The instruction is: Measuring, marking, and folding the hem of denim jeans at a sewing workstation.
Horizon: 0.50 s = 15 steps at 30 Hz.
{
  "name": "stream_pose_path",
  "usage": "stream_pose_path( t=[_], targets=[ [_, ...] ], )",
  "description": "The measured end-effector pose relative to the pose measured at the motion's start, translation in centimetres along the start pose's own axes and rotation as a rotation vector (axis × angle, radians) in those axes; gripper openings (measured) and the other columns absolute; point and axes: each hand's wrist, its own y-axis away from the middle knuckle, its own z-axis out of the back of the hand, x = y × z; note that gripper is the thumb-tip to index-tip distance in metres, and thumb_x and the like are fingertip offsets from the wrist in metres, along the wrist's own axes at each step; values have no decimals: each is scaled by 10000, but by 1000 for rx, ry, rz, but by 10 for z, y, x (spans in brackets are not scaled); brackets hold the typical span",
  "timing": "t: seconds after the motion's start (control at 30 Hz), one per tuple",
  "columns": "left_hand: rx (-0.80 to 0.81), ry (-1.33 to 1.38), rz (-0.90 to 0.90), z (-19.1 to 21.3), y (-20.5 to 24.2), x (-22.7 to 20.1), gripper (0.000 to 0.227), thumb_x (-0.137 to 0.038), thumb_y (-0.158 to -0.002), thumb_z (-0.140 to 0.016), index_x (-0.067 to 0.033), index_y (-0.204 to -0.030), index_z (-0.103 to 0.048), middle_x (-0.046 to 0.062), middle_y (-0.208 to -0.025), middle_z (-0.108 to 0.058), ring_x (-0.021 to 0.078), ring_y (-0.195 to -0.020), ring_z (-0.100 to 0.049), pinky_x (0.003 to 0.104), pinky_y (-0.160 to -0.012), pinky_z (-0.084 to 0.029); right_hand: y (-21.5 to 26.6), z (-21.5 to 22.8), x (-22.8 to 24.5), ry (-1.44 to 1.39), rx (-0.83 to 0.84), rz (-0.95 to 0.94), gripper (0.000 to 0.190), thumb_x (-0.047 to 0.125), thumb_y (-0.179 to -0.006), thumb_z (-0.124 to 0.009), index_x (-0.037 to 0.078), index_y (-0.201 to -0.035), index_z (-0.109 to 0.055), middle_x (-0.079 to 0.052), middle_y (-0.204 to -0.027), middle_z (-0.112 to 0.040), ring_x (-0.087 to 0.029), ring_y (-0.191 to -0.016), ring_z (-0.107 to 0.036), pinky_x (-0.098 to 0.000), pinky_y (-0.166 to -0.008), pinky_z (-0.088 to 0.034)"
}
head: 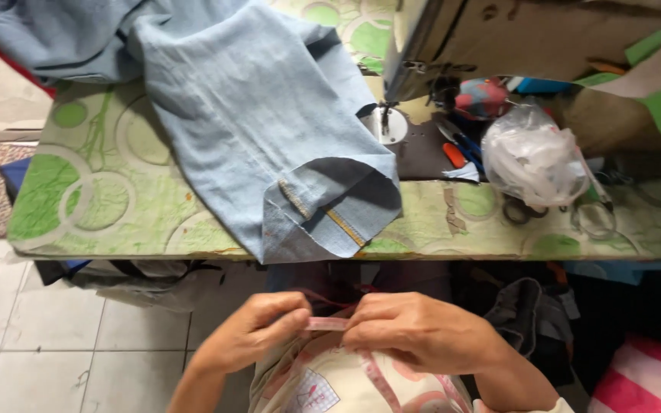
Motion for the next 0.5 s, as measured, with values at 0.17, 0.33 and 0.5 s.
stream_pose_path(
  t=[0.17,0.33,0.5],
  targets=[
    [-58,-336,-62,34,32,-8,260,-296,-1004,-642,-124,-809,-660,-43,-715,-606,117,-702,-526,274,-650,-427,47,5,1,121,-36,-180,243,160,-1079,-427,-10,-1107,-598,-142,-1047,-655,-296,-899,-645,-357,-758,-510],
    [-124,-356,-243,54,59,-43,251,-270,-985,-617,-86,-824,-676,9,-737,-631,153,-677,-549,280,-626,-453,66,11,-8,-68,162,-223,368,283,-1035,-606,31,-1304,-612,-104,-1029,-689,-254,-825,-716,-326,-729,-554],
    [-121,-538,-359,10,11,-65,160,-237,-988,-657,-116,-884,-656,-20,-722,-668,177,-661,-622,314,-725,-474,11,-2,-3,132,-100,-133,497,310,-1006,-616,10,-1397,-544,-153,-1394,-640,-333,-1223,-642,-430,-1027,-502]
  ],
)
